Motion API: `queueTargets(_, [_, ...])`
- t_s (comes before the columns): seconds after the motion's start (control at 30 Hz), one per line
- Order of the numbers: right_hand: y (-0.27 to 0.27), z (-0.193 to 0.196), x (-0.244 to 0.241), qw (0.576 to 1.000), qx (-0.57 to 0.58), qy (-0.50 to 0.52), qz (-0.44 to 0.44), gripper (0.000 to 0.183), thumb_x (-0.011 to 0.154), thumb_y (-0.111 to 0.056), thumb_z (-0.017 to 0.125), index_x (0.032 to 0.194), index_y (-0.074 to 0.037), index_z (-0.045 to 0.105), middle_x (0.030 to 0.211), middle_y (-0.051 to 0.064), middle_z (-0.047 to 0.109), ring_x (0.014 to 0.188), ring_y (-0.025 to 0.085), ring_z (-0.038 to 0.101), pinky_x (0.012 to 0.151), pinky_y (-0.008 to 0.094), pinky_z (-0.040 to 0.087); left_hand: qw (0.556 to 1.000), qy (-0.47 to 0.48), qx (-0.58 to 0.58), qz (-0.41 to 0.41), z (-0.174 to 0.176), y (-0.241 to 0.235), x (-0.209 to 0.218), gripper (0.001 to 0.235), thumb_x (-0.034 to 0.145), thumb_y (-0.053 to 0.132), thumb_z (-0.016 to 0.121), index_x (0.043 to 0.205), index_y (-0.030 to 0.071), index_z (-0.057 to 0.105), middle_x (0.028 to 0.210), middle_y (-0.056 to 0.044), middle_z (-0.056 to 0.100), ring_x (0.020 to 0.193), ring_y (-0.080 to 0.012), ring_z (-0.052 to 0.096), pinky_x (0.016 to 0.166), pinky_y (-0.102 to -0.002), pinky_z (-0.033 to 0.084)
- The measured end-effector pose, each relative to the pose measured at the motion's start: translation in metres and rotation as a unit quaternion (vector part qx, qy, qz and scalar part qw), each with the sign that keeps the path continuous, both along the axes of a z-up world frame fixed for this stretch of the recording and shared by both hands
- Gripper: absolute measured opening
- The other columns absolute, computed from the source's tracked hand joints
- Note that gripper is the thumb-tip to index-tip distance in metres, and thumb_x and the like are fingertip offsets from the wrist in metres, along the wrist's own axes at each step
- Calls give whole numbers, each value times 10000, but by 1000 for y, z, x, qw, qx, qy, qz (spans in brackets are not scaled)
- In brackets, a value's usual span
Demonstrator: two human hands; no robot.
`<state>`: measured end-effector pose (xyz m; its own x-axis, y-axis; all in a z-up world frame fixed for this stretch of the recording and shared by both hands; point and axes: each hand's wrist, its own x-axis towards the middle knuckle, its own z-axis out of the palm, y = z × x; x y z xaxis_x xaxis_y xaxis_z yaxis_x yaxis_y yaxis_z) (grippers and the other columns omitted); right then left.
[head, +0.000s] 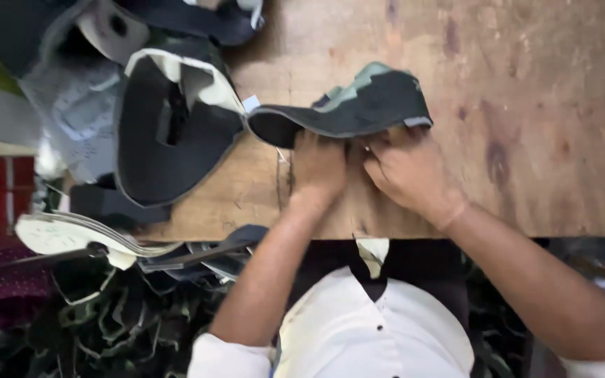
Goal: The person picks up fabric shoe upper components from a pile on a wooden worktable, turns each one inside out by hand, presses and shapes it, and sets it back on the table, handling the pieces one at a time.
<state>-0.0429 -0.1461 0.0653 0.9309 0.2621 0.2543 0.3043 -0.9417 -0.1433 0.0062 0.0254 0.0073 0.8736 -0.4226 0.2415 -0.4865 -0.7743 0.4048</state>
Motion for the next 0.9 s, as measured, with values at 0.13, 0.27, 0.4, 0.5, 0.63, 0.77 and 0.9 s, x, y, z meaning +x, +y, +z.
queueTargets(0.13, [10, -22, 20, 993, 21, -110, 39, 349, 860, -328, 633, 1092, -99, 760, 1237, 215, 661, 1125, 404, 637, 937, 523, 513, 997, -47, -64, 16, -44, 8, 10, 530, 963, 281, 573, 1393, -29, 579, 1448, -285, 555, 1345, -462, 491, 1162, -532, 364])
queueTargets(0.27, [6, 9, 9, 997, 9, 70, -18, 347, 975, -362, 591, 1088, -85, 765, 1204, 167, 666, 1071, 359, 653, 941, 510, 508, 999, -28, -17, -26, -13, 3, 14, 561, 913, 322, 595, 1357, -20, 584, 1399, -272, 569, 1326, -446, 501, 1175, -526, 358])
queueTargets(0.4, [-29, -1, -12, 988, 140, 51, 50, 276, 922, -253, 616, 1075, -92, 779, 1157, 153, 700, 1147, 363, 625, 1005, 499, 494, 999, -16, 14, -39, -52, 7, -34, 406, 1044, 273, 582, 1369, 32, 622, 1394, -248, 604, 1324, -427, 530, 1143, -536, 380])
queueTargets(0.5, [-58, -36, -7, 964, 249, 81, 40, 284, 903, -180, 619, 1127, -89, 769, 1241, 157, 686, 1199, 371, 601, 1062, 482, 476, 976, -108, -177, 61, -16, 7, -113, 316, 918, 255, 750, 1176, 107, 645, 1213, -153, 651, 1213, -373, 566, 1097, -494, 417])
queueTargets(0.63, [-49, -31, -28, 952, 298, 49, 42, 378, 839, -98, 624, 1193, -86, 757, 1300, 173, 656, 1237, 375, 580, 1082, 473, 457, 945, -133, -255, 154, 21, -3, -105, 461, 853, 257, 772, 1190, 18, 567, 1197, -229, 559, 1146, -412, 533, 994, -514, 425])
queueTargets(0.77, [-39, -23, -39, 959, 281, 19, 33, 448, 817, -77, 640, 1257, -102, 719, 1364, 163, 638, 1285, 372, 560, 1107, 452, 443, 942, -17, -311, 124, 63, -13, -52, 418, 919, 161, 688, 1311, 50, 590, 1200, -173, 630, 1048, -387, 643, 865, -475, 523])
queueTargets(0.9, [-36, -13, -59, 952, 301, 22, 49, 571, 848, -87, 645, 1416, -71, 593, 1470, 199, 577, 1364, 377, 519, 1143, 472, 377, 967, -37, -246, 59, 127, -43, -35, 474, 866, 30, 647, 1331, 88, 570, 1210, -178, 618, 1023, -433, 658, 833, -489, 540])
